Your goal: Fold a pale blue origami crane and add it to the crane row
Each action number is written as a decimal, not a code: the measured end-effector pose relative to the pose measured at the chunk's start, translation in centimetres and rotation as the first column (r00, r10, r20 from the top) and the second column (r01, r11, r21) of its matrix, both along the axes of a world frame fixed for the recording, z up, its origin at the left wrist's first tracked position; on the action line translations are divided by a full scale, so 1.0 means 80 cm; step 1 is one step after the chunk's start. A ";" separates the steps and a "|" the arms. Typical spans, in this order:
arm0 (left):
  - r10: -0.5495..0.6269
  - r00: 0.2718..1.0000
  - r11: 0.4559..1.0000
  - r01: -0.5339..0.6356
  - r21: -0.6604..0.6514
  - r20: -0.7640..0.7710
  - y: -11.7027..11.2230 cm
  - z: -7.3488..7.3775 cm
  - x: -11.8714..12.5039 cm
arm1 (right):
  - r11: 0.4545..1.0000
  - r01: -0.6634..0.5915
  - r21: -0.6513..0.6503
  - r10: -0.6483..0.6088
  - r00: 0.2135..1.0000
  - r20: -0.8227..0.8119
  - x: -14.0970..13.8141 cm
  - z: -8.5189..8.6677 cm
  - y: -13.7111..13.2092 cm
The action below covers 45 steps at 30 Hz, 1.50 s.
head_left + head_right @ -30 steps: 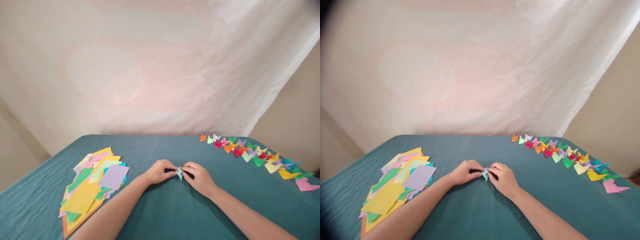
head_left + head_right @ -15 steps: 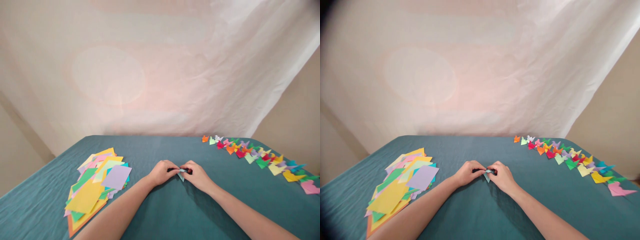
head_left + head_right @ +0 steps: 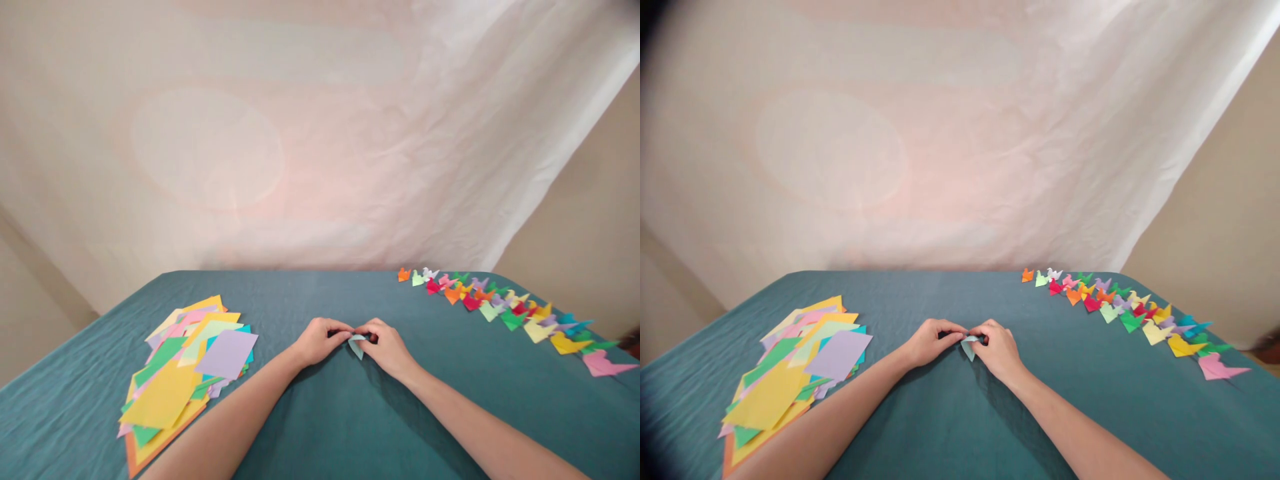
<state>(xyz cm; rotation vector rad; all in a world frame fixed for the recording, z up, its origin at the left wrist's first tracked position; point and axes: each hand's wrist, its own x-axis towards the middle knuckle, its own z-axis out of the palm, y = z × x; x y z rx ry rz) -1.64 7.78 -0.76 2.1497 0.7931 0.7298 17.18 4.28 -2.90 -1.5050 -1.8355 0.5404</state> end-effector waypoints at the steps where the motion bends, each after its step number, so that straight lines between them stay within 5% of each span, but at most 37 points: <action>1: -0.008 1.000 1.000 0.008 -0.012 0.007 0.001 0.000 -0.001 | 1.000 0.000 0.001 0.000 1.000 -0.004 0.000 0.000 0.000; 14: 0.063 0.997 0.995 -0.060 -0.084 0.032 0.006 -0.012 0.006 | 1.000 0.011 0.011 -0.011 1.000 -0.018 0.001 -0.005 0.000; 26: 0.013 0.998 0.986 -0.003 -0.166 0.058 0.011 -0.012 0.003 | 1.000 0.023 0.008 -0.023 1.000 -0.005 -0.001 -0.002 -0.001; 45: 0.129 0.990 0.988 -0.133 -0.076 -0.050 0.009 -0.012 0.015 | 0.997 -0.075 -0.005 0.075 0.997 -0.030 0.008 0.010 -0.004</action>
